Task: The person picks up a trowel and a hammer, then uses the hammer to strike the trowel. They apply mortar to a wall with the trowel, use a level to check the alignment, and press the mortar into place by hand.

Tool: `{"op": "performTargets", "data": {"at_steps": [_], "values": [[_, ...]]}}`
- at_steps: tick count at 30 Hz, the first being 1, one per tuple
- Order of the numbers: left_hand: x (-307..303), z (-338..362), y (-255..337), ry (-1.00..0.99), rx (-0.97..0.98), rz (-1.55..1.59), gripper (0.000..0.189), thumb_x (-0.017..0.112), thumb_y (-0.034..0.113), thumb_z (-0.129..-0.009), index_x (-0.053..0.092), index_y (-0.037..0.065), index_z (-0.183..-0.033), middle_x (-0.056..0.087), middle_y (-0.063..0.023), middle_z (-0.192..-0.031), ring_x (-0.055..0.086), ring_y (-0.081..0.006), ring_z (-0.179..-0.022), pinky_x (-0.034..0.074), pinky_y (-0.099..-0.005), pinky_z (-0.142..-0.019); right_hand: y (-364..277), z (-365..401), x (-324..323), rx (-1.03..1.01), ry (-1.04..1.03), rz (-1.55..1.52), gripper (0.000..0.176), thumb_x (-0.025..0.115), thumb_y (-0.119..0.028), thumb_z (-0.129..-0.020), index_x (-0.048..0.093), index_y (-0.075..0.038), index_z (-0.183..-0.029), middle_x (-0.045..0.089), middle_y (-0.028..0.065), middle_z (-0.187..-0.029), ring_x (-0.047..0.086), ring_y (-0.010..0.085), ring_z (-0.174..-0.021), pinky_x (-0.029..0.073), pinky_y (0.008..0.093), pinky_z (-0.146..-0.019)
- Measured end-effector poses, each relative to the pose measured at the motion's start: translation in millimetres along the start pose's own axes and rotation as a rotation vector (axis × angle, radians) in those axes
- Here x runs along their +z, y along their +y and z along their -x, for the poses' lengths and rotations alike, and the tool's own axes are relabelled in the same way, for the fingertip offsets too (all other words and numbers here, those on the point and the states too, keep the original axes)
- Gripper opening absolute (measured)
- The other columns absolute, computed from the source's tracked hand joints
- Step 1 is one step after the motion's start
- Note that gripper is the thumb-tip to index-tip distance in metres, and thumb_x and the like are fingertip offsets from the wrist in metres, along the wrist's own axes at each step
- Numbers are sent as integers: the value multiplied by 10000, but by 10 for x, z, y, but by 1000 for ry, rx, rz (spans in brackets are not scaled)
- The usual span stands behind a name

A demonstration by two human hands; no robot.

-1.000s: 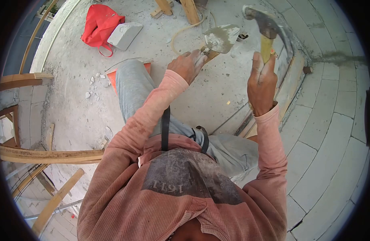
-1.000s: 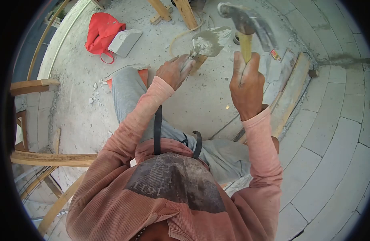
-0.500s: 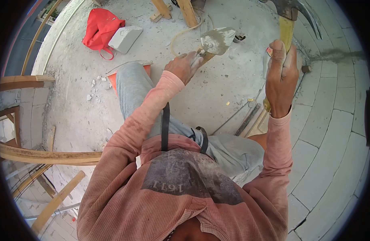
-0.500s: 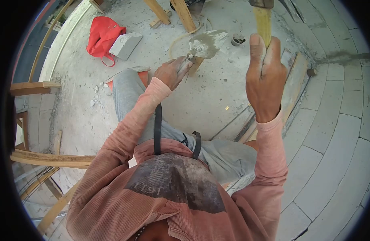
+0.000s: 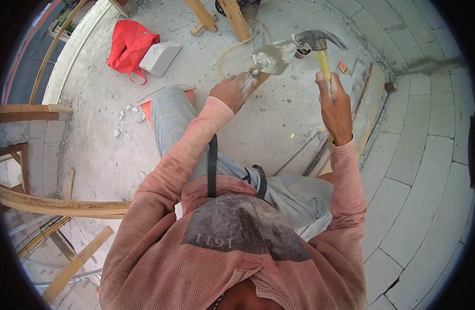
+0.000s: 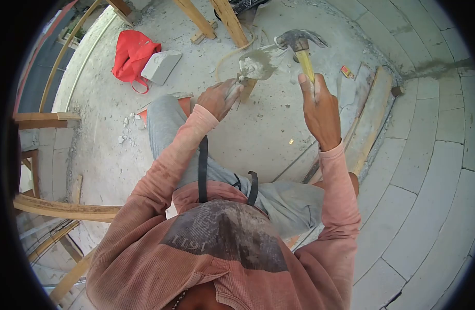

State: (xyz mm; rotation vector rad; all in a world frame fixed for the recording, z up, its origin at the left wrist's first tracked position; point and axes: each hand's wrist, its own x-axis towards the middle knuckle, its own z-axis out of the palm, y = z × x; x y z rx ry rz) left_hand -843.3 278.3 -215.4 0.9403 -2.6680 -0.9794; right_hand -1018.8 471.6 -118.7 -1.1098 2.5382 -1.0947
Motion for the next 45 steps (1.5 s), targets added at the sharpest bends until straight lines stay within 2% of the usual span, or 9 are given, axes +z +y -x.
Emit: {"op": "performTargets", "data": {"at_steps": [6, 11, 14, 17, 20, 23, 30, 35, 45], "values": [[4, 2, 41, -14, -7, 47, 452, 479, 507, -1051, 618, 119, -1237, 717, -204, -1106, 686, -423, -1023, 537, -526, -878, 320, 144, -174, 302, 163, -528, 369, 608, -425, -1049, 576, -59, -1014, 398, -73, -577, 371, 32, -432, 305, 266, -394], [96, 27, -18, 11, -16, 114, 529, 525, 544, -1027, 582, 71, -1256, 715, -243, -1070, 677, -449, -1037, 526, -521, -918, 742, 478, 160, 384, 253, -664, 353, 662, -401, -1019, 562, -63, -1021, 399, -61, -568, 346, 34, -395, 287, 237, -352], [194, -39, -112, 139, 130, 67, 650, 562, 587, -1000, 491, 31, -1330, 720, -253, -1013, 725, -396, -847, 588, -474, -753, 909, 591, 280, 429, 251, -683, 336, 681, -400, -1006, 543, -93, -1011, 359, -74, -569, 323, 31, -397, 290, 233, -358], [-58, 55, 103, -3, -99, 424, 797, 587, 606, -981, 320, 28, -1459, 710, -241, -972, 690, -277, -599, 562, -368, -507, 909, 620, 307, 451, 235, -709, 321, 694, -387, -999, 536, -107, -1002, 340, -82, -571, 314, 27, -400, 291, 227, -363], [-359, 208, 352, -53, -83, 874, 856, 579, 565, -1001, 166, 33, -1530, 694, -211, -933, 588, -175, -445, 463, -279, -372, 886, 591, 313, 439, 223, -741, 315, 711, -366, -992, 538, -102, -999, 343, -84, -569, 315, 25, -399, 296, 226, -364], [-668, 343, 613, -245, -91, 1248, 857, 548, 524, -1031, 95, 17, -1552, 682, -170, -859, 555, -165, -413, 448, -252, -354, 860, 585, 348, 396, 219, -789, 331, 723, -359, -984, 555, -74, -1003, 395, -63, -557, 351, 40, -386, 307, 237, -365], [126, 151, -47, -871, -93, 1923, 529, 503, 468, -1065, 466, 6, -1319, 679, -185, -867, 468, -100, -360, 362, -180, -287, 797, 554, 418, 299, 193, -795, 301, 736, -314, -984, 584, -56, -1012, 442, -62, -606, 368, 29, -419, 295, 230, -396], [31, 106, 323, -557, -338, 1990, 443, 554, 421, -1051, 523, 17, -1231, 685, -171, -948, 484, -84, -421, 380, -181, -309, 808, 558, 460, 266, 109, -771, 271, 715, -305, -998, 594, -64, -985, 449, -69, -653, 368, 12, -474, 289, 214, -439], [28, -98, 221, -754, -498, 2241, 331, 535, 323, -1073, 505, 25, -1215, 625, -87, -910, 496, -61, -547, 423, -172, -383, 412, 545, 273, -21, -58, -257, 287, 605, -260, -1058, 641, 3, -1169, 597, 93, -689, 570, 183, -587, 451, 340, -575]]}}
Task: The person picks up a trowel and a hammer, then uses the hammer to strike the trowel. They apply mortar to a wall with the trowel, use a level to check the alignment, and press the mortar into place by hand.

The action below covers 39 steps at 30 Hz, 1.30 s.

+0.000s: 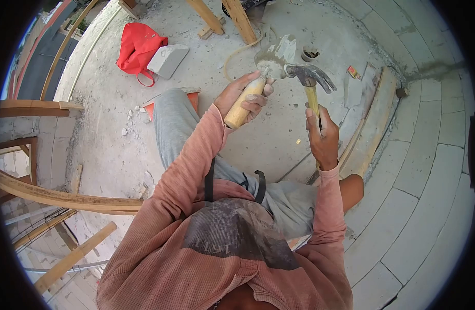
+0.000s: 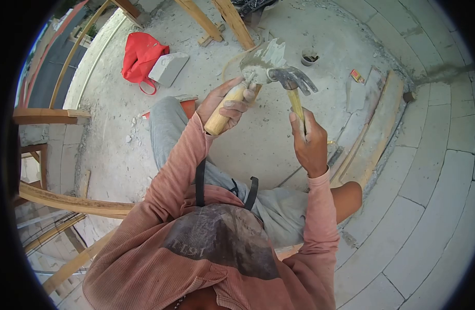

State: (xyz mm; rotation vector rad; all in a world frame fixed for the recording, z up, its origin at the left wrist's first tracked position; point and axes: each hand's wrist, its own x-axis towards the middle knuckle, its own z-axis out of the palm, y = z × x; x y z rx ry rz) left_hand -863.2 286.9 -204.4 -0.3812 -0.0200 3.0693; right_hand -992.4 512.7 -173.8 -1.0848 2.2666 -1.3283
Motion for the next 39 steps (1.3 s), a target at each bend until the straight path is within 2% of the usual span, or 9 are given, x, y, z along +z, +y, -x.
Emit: {"op": "performTargets", "data": {"at_steps": [4, 7, 13, 19, 23, 27, 30, 33, 39], "values": [[-103, -126, 26, -16, -57, 56, 315, 521, 324, -1082, 501, 28, -1191, 560, -49, -850, 498, -62, -560, 430, -184, -396, -374, -170, -99, -142, -39, 197, 274, 602, -234, -1053, 627, 10, -1174, 640, 226, -755, 622, 377, -642, 482, 420, -628], [-134, -130, 84, -35, -67, 107, 319, 526, 324, -1077, 511, 21, -1177, 556, -50, -849, 505, -65, -572, 442, -196, -412, -405, -330, -110, -200, -45, 246, 255, 610, -216, -1045, 621, 12, -1158, 648, 260, -796, 616, 448, -690, 483, 448, -643], [65, 112, 30, 22, 42, 62, 284, 624, 255, -1029, 551, 0, -1129, 584, -66, -862, 531, -77, -608, 465, -201, -443, -367, -306, -10, -10, -77, 199, 242, 616, -206, -1040, 607, 14, -1139, 635, 256, -783, 614, 441, -682, 462, 466, -618], [172, 35, -111, 169, 99, -178, 265, 662, 214, -1008, 550, 6, -1129, 601, -67, -867, 551, -76, -616, 479, -176, -451, -529, -398, -105, -189, -44, 292, 240, 611, -197, -1045, 605, 5, -1174, 632, 246, -780, 605, 425, -662, 464, 459, -613], [41, -5, 46, 79, 148, -288, 261, 655, 230, -1014, 545, 15, -1113, 602, -55, -859, 550, -69, -601, 476, -173, -437, -842, -499, -310, -371, 120, 355, 264, 598, -208, -1057, 610, 14, -1200, 667, 234, -825, 626, 407, -657, 487, 434, -614], [120, 185, 84, 140, 142, -266, 249, 650, 233, -1019, 538, 26, -1097, 601, -53, -861, 543, -64, -586, 469, -178, -429, -1116, -543, -417, -363, 313, 299, 274, 572, -205, -1072, 593, 23, -1224, 676, 225, -845, 657, 374, -650, 500, 408, -584], [82, 138, 33, 139, 172, -301, 248, 649, 234, -1021, 532, 31, -1102, 600, -51, -869, 535, -63, -577, 460, -180, -423, -659, -450, 14, -402, 175, 348, 276, 566, -234, -1072, 560, -1, -1221, 665, 221, -765, 655, 398, -630, 496, 441, -566], [134, 153, 55, 117, 212, -279, 256, 650, 240, -1022, 526, 34, -1109, 593, -48, -871, 530, -67, -573, 457, -182, -419, -470, -472, 34, -149, -260, 717, 267, 558, -266, -1071, 534, -27, -1186, 633, 222, -670, 632, 434, -603, 474, 483, -541], [4, 148, 98, 72, 160, -259, 267, 644, 260, -1027, 529, 36, -1114, 582, -49, -873, 530, -71, -591, 443, -186, -420, -894, -670, -273, -255, -31, 521, 262, 559, -272, -1070, 538, -28, -1164, 607, 223, -639, 628, 425, -585, 446, 491, -515]]}}
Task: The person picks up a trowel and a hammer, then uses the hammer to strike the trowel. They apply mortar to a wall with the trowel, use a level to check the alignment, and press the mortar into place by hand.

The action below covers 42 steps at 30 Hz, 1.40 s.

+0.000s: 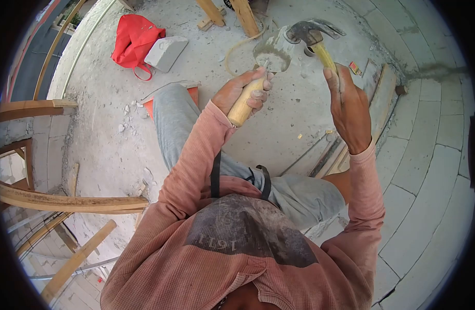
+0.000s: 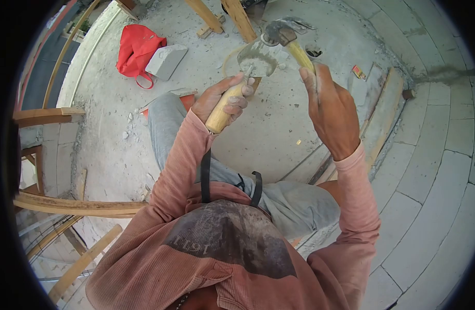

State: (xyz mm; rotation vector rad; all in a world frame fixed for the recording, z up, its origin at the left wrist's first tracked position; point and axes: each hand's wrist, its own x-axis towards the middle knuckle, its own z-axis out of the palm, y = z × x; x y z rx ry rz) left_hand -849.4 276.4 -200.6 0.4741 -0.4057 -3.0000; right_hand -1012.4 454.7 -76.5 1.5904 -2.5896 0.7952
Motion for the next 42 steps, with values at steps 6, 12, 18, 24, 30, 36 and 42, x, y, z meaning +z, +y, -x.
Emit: {"op": "performTargets", "data": {"at_steps": [6, 12, 18, 24, 30, 36, 42], "values": [[22, 12, -10, 9, 26, -19, 279, 637, 271, -1032, 533, 34, -1134, 582, -51, -882, 533, -72, -614, 440, -186, -431, 20, 39, 341, -126, 156, 9, 223, 569, -259, -1066, 551, -42, -1115, 624, 202, -643, 629, 411, -556, 482, 492, -518], [54, 47, -94, 36, 6, 20, 296, 645, 271, -1028, 534, 28, -1155, 588, -56, -890, 531, -73, -614, 452, -179, -435, 45, 113, 407, -57, -218, 226, 202, 575, -255, -1062, 551, -55, -1080, 642, 200, -646, 612, 421, -534, 481, 487, -499], [48, 21, -50, 15, 33, 26, 306, 660, 268, -1018, 523, 29, -1151, 593, -60, -886, 529, -71, -607, 454, -174, -437, -268, -206, -275, -55, 211, 2, 311, 536, -323, -1091, 599, -28, -1170, 592, 123, -671, 519, 247, -523, 442, 350, -537], [107, 84, -79, 82, 30, 11, 309, 664, 275, -1015, 521, 36, -1149, 598, -66, -886, 530, -72, -597, 448, -183, -436, 84, 174, 642, -21, -249, 112, 284, 545, -310, -1069, 475, -36, -1044, 616, 228, -612, 627, 477, -569, 456, 550, -479], [66, 38, -15, 49, 47, 5, 271, 645, 263, -1025, 520, 49, -1134, 603, -71, -901, 533, -81, -604, 449, -185, -437, 77, 95, 382, -10, -147, 96, 278, 544, -320, -1075, 521, -45, -1095, 613, 238, -626, 617, 469, -564, 441, 519, -484], [75, 13, -52, 90, 41, -67, 284, 640, 267, -1028, 537, 37, -1157, 601, -76, -930, 555, -97, -633, 466, -188, -456, 528, 361, 386, 344, 315, -234, 395, 514, -416, -1089, 593, -32, -1137, 538, 109, -597, 554, 253, -494, 395, 378, -504], [205, 67, -133, 119, 97, -285, 328, 642, 289, -1027, 560, 18, -1193, 599, -76, -934, 584, -111, -677, 494, -216, -493, 1049, 909, 927, 914, 252, -738, 391, 595, -466, -1032, 576, -78, -993, 414, -40, -601, 406, 80, -438, 365, 295, -401]]}}
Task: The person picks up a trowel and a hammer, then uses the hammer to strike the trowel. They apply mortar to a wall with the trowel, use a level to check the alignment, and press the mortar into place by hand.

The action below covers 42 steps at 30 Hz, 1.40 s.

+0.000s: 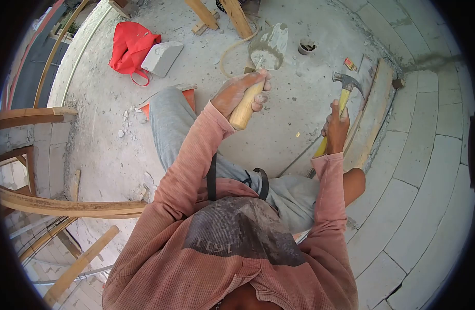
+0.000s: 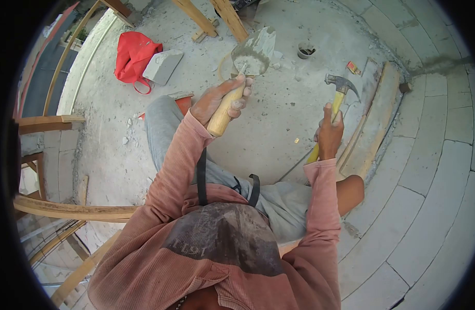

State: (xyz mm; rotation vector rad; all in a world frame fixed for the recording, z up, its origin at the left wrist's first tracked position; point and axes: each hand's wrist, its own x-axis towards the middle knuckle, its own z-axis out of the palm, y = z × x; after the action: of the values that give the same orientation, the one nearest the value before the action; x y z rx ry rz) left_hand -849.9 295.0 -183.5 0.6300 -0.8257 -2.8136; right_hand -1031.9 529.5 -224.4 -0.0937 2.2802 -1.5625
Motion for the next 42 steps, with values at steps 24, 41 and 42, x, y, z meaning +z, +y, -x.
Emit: {"op": "performTargets", "data": {"at_steps": [24, 41, 42], "values": [[220, 576, -456, 270, 671, -1728, 415, 721, 253, -941, 562, 86, -1286, 602, -125, -1114, 676, -357, -927, 568, -443, -723, 2635, -587, 433, 37, -425, 1050, 678, 566, -526, -995, 567, 90, -1279, 690, 207, -1017, 711, 325, -990, 575, 460, -908], [-279, 77, -951, 24, 5, -1071, 459, 598, 436, -1046, 587, 20, -1239, 651, -101, -1042, 632, -179, -910, 531, -330, -825, 43, 331, 269, 233, -540, -513, 443, 777, -154, -923, 594, 48, -1273, 700, 101, -1142, 702, 164, -1018, 614, 342, -859], [-296, -26, -949, -13, -2, -967, 457, 601, 438, -1046, 598, 23, -1236, 649, -81, -1025, 610, -153, -908, 519, -308, -820, 47, 328, 258, 229, -535, -495, 425, 774, -157, -925, 607, 45, -1259, 701, 99, -1138, 700, 163, -1019, 611, 343, -867]]}}
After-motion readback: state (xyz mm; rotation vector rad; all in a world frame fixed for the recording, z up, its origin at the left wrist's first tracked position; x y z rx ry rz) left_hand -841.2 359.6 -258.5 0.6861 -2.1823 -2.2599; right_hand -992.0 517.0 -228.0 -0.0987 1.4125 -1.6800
